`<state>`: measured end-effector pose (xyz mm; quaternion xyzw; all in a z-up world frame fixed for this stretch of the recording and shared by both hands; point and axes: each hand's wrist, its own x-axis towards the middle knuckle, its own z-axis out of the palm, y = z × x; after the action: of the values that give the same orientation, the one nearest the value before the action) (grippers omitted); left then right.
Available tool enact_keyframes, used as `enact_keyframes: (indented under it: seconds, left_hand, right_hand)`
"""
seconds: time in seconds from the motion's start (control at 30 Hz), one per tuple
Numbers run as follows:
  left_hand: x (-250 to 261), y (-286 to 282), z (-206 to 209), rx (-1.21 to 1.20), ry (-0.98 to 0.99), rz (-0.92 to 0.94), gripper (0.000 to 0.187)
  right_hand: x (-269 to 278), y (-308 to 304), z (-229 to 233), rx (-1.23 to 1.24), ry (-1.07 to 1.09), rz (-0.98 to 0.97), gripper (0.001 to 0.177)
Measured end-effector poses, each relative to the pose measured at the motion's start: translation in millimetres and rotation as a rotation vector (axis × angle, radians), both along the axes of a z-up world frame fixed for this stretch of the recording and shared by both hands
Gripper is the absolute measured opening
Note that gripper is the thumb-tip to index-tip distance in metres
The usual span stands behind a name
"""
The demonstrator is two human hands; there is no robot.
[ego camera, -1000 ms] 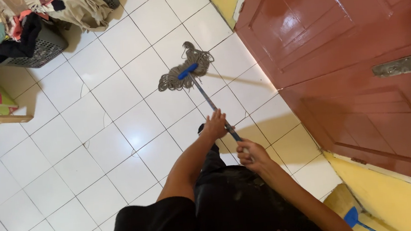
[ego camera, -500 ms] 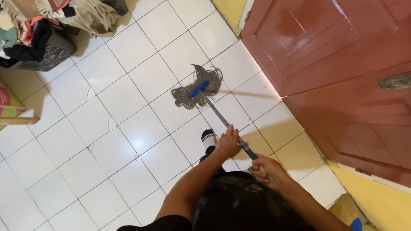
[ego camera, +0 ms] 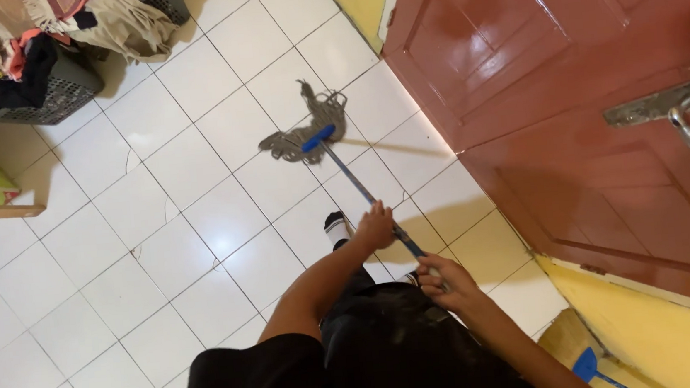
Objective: The person wrings out a mop in a bucket of water and then mops the tiled floor of a room, moving around a doorway and near laundry.
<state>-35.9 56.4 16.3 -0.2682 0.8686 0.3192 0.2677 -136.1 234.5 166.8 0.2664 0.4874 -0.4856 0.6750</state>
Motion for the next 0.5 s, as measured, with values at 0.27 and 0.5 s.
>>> enact_keyframes:
  seconds: [0.27,0.5]
  left_hand:
    - [-14,50,8,0.03,0.161,0.045,0.069]
    - [-17,9,-18,-0.119,0.018,0.13,0.074]
  right_hand:
    - [-30,39,7,0.024,-0.096,0.008,0.022]
    - [-17,7,-57,-0.087,-0.166,-0.088,0.018]
